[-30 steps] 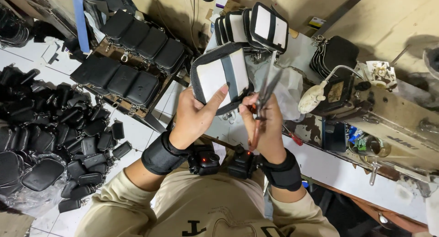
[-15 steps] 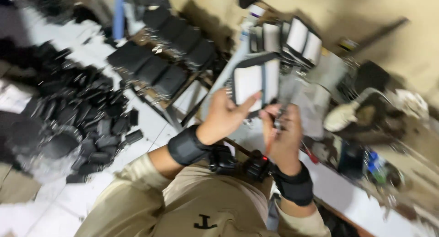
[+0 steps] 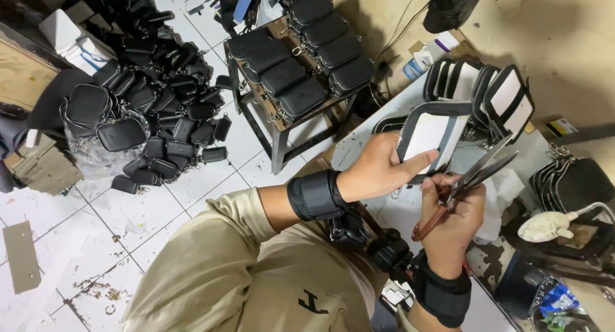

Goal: Trimming excess material and loose threads from leather pouches using scissors

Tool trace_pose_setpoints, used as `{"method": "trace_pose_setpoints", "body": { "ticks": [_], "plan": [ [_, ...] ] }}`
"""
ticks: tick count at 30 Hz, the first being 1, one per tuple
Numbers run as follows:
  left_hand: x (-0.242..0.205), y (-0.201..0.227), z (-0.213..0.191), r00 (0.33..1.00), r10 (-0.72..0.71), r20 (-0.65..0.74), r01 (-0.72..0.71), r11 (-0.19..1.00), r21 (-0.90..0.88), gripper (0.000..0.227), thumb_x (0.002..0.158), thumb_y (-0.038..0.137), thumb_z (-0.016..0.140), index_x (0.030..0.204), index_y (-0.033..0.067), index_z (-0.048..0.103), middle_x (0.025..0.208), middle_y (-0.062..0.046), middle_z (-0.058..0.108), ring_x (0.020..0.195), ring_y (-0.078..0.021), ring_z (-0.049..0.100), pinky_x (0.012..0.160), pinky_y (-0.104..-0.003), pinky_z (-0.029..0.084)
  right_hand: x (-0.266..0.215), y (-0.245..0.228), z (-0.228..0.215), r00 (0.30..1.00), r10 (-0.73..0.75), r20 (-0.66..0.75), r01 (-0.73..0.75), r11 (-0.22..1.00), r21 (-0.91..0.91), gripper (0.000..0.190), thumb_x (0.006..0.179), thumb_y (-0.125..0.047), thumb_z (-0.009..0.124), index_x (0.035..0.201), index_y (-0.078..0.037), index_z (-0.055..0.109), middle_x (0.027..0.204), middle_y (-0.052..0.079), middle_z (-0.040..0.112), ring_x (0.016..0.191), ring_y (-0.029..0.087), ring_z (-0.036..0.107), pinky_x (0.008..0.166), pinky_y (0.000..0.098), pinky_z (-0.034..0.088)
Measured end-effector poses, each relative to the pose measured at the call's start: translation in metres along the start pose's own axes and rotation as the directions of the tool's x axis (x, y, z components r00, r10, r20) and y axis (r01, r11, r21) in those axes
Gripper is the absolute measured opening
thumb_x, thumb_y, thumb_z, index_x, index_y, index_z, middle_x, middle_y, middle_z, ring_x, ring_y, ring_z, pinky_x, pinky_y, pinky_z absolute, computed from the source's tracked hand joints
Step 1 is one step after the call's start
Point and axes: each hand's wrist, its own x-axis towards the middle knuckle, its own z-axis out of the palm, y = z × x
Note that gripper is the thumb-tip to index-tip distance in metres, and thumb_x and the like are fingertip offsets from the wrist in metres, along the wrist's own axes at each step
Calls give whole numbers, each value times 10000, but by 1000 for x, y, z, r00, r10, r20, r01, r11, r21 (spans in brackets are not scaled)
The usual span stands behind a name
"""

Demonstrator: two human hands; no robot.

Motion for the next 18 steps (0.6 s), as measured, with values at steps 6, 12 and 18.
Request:
{"method": "trace_pose_setpoints", "body": {
  "ticks": [6,12,18],
  "plan": [
    [-1,-5,-7,998,17,53,-16,1000,-17,255,905,159,695,711,-5,677,635,-111,649,599,-166,604,573,-284,490,3,3,-1,1000,10,-6,-10,999,46,233,1020,59,715,1090,27,495,934,145,648,834,197,673,785,337,555],
    [-1,2,-3,1000,8,26,-8,1000,-1,273,879,154,709,650,26,636,588,-39,614,575,-119,585,525,-247,449,4,-12,2,1000,-2,-21,2,1000,0,252,993,36,765,1071,11,527,913,118,651,849,175,650,778,323,534],
    [0,-3,-1,990,-133,-39,134,991,24,300,838,122,755,596,58,589,511,6,523,515,-90,499,472,-218,383,-3,7,-3,998,47,-52,-46,999,14,231,964,10,751,1081,-2,552,920,140,675,827,179,647,715,329,547]
  ]
}}
